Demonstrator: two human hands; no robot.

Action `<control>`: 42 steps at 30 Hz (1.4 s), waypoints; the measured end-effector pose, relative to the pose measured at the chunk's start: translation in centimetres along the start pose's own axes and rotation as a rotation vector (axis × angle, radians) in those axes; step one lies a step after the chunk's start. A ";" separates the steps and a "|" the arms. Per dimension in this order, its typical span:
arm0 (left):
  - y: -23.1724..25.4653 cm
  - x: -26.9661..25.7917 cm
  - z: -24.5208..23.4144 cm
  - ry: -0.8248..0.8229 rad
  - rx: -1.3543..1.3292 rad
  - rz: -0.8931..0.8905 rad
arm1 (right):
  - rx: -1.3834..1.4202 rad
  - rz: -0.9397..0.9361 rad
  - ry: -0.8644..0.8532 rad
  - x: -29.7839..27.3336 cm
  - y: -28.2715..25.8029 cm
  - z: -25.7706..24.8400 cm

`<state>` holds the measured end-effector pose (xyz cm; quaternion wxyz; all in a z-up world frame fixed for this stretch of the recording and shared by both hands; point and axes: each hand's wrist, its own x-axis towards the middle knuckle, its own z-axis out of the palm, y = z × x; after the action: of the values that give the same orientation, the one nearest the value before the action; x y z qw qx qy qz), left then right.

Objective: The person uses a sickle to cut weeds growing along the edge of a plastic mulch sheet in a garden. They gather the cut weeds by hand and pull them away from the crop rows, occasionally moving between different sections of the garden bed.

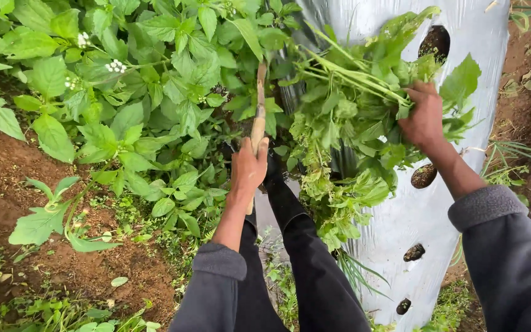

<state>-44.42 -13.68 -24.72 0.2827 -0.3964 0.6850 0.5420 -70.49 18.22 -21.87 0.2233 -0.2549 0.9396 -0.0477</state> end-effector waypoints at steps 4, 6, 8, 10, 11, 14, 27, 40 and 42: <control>0.9 1.5 1.1 -0.015 0.134 0.035 | 0.270 0.125 0.289 -0.7 2.5 -1.9; -0.1 2.2 0.3 0.026 0.259 0.026 | 0.409 0.169 0.357 -1.0 1.0 -5.5; -1.5 2.5 -0.7 0.073 0.385 0.020 | 0.552 0.209 0.429 -1.7 0.3 -8.4; -2.8 2.3 -2.4 0.204 -0.020 -0.295 | 0.535 0.095 0.484 -2.2 0.2 -10.9; -4.6 1.6 -3.1 0.216 -0.020 -0.281 | 0.540 0.087 0.501 -2.5 0.4 -11.6; -7.9 -3.2 -5.5 0.408 -0.144 -0.350 | 0.339 0.076 0.541 -4.5 1.8 -13.2; 2.5 -19.6 -9.3 0.505 -0.010 -0.110 | -0.405 -0.463 0.038 1.2 -10.0 -19.1; 13.2 -10.7 -20.0 0.530 -0.411 -0.071 | -0.756 -0.483 -0.223 11.0 -23.9 -20.4; 15.3 -7.8 -23.4 0.509 -0.439 -0.062 | -0.787 -0.509 -0.211 14.5 -26.9 -20.5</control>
<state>-52.34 -32.97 -4.49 0.0269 -0.5912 0.5882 0.5511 -78.42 -12.82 -3.74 0.1852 -0.5454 0.7663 0.2845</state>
